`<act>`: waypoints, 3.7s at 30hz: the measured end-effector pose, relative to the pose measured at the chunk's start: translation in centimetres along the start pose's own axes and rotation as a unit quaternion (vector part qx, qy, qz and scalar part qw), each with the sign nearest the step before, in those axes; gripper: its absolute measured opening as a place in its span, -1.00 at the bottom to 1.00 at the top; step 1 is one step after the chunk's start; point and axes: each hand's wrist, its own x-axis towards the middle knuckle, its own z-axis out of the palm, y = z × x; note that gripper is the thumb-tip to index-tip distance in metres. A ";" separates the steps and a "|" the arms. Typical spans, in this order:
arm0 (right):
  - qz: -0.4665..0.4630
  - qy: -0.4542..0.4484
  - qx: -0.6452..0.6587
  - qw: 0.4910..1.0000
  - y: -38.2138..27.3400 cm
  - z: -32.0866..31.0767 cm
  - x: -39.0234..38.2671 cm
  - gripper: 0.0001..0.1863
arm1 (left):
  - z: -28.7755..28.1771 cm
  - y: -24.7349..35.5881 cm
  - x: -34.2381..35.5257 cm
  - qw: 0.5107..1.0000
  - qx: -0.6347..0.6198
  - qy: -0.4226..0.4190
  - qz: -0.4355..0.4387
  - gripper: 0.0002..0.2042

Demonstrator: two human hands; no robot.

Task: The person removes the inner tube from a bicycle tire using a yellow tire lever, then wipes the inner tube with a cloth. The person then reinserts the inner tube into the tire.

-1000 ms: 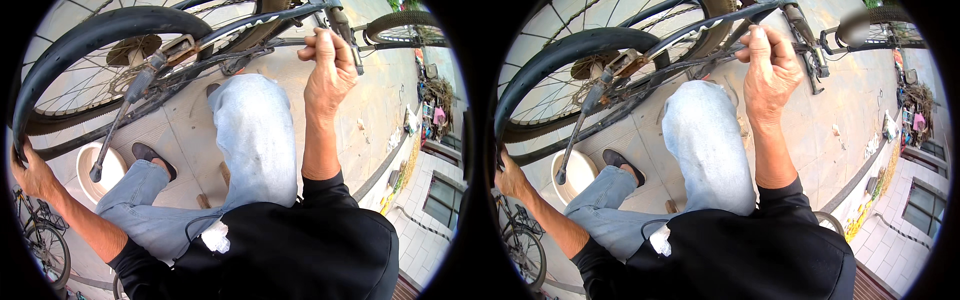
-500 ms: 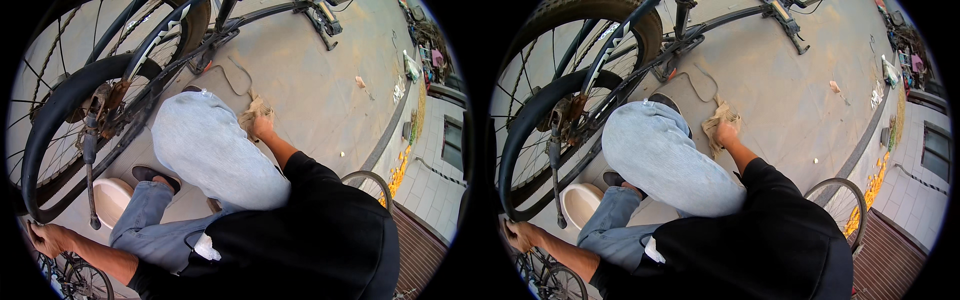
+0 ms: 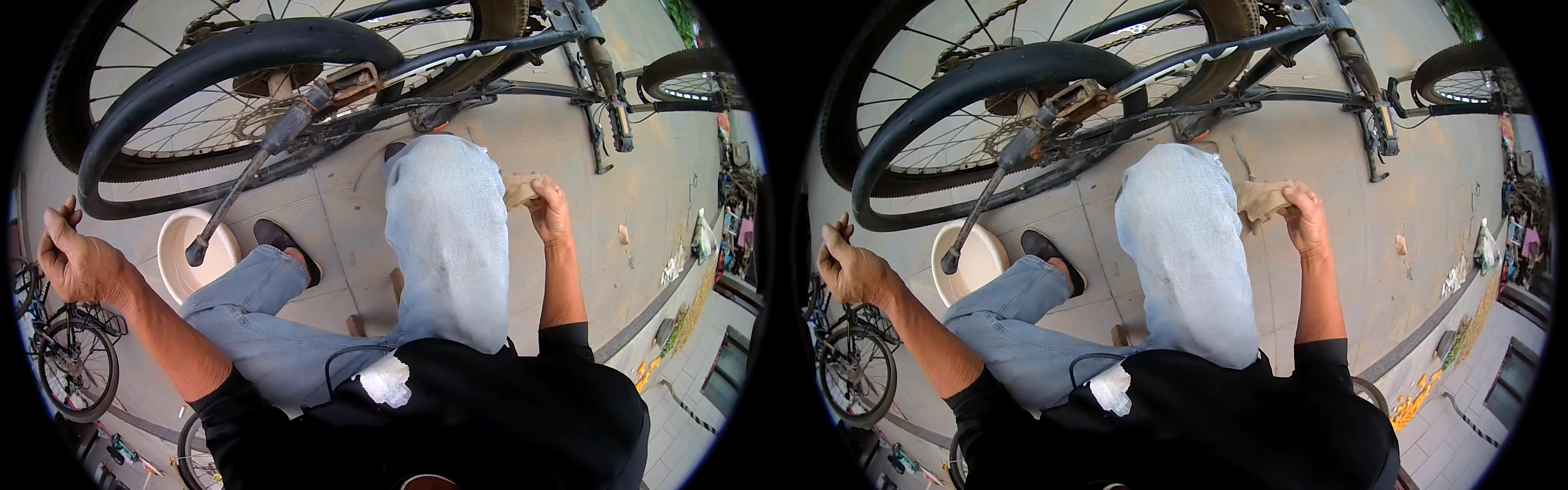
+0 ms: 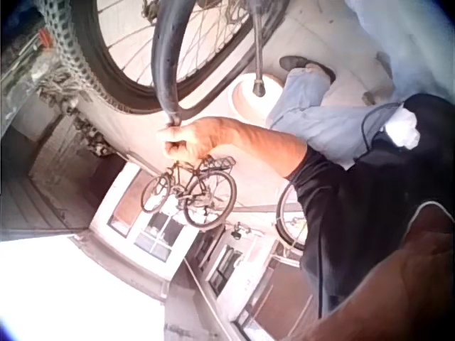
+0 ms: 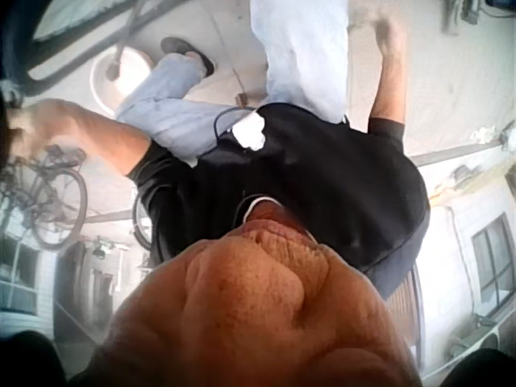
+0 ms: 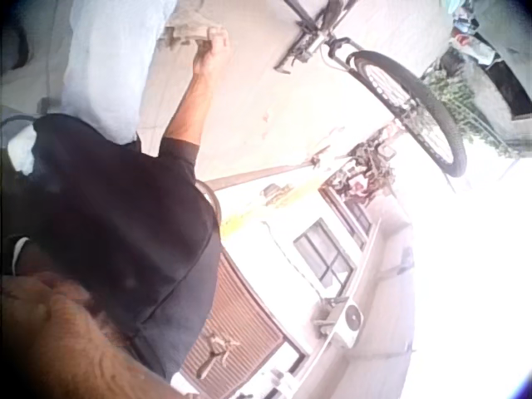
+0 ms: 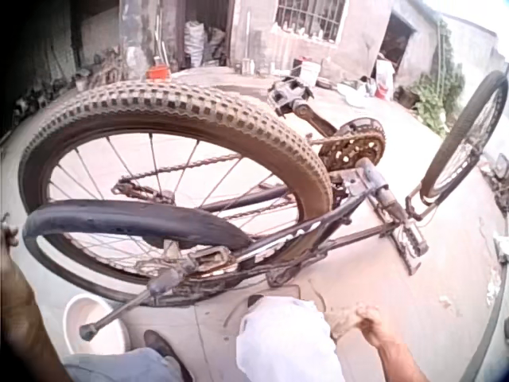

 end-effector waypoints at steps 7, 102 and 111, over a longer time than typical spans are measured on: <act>-0.199 -0.123 0.020 0.972 -10.8 5.4 0.9 -0.45 | -1.1 2.8 -3.7 0.978 -0.084 -0.069 -0.176 -0.58; -0.663 0.088 -0.544 0.506 -14.0 26.9 8.8 -0.72 | -3.0 6.2 -19.0 0.464 -0.632 -0.116 -0.609 -0.78; -0.628 -0.129 -0.389 0.661 -5.7 31.0 -4.3 -0.66 | -3.5 5.4 -19.9 0.429 -0.639 -0.123 -0.626 -0.69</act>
